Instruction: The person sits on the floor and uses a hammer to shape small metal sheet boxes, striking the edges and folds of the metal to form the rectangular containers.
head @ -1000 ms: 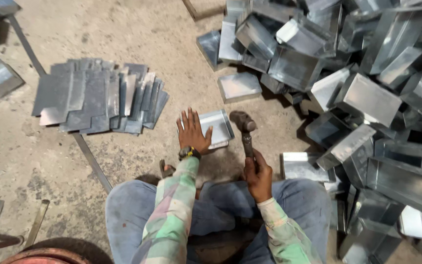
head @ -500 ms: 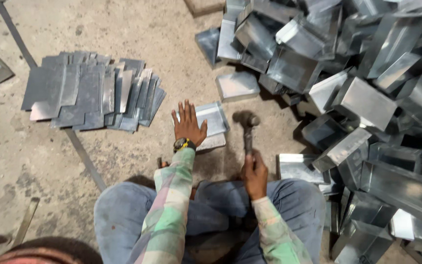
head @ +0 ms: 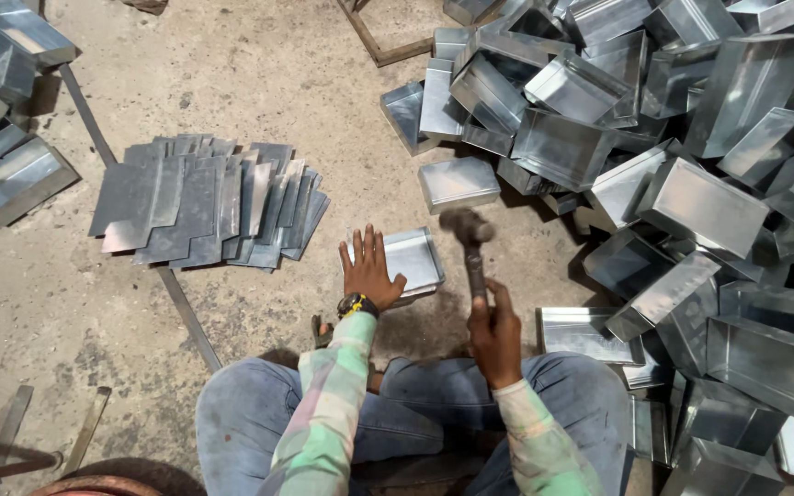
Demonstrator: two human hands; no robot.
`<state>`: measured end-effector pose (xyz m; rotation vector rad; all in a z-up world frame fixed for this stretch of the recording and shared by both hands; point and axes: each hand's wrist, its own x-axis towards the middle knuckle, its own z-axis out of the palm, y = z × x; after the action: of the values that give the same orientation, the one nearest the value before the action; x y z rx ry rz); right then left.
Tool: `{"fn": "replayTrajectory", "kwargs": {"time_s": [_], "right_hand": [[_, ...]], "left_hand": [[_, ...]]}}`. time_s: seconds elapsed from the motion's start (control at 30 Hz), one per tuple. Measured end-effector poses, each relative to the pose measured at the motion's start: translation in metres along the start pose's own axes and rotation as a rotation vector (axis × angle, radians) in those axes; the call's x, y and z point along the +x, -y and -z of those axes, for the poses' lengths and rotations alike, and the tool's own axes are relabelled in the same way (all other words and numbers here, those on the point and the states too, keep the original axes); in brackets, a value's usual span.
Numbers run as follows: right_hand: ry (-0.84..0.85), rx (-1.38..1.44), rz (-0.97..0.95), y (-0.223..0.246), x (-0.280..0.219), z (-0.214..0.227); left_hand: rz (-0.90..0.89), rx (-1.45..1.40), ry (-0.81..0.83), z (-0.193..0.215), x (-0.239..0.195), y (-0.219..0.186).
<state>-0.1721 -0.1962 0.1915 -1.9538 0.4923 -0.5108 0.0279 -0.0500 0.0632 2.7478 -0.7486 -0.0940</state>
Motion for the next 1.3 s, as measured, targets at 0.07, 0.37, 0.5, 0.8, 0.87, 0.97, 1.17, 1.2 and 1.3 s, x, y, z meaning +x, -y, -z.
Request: {"fn": "replayTrajectory", "kwargs": {"time_s": [0.07, 0.37, 0.5, 0.8, 0.87, 0.97, 1.17, 1.2, 1.3], "right_hand": [[0.006, 0.147, 0.112, 0.024, 0.007, 0.005], [0.01, -0.268, 0.013, -0.073, 0.023, -0.038], [0.012, -0.042, -0.38, -0.089, 0.015, -0.028], [-0.073, 0.067, -0.328, -0.091, 0.023, -0.01], [-0.063, 0.053, -0.416, -0.077, 0.026, -0.006], [-0.072, 0.016, -0.418, -0.069, 0.031, -0.001], [-0.103, -0.105, -0.261, -0.072, 0.028, -0.003], [-0.092, -0.106, -0.258, -0.07, 0.028, -0.003], [-0.055, -0.064, -0.212, -0.058, 0.027, -0.001]], "left_hand": [[-0.006, -0.009, 0.018, 0.008, -0.012, -0.007], [-0.039, -0.027, -0.077, -0.001, -0.024, -0.013], [-0.036, 0.01, -0.158, -0.007, -0.022, -0.016], [0.064, 0.068, -0.113, -0.007, 0.029, -0.002], [0.027, 0.094, -0.11, -0.009, 0.017, -0.011], [0.007, 0.066, 0.0, -0.012, -0.005, -0.024], [-0.378, 0.079, -0.189, -0.02, -0.017, -0.032], [-0.401, 0.081, -0.282, -0.017, -0.006, -0.031], [-0.236, 0.05, -0.303, -0.009, 0.012, -0.034]]}}
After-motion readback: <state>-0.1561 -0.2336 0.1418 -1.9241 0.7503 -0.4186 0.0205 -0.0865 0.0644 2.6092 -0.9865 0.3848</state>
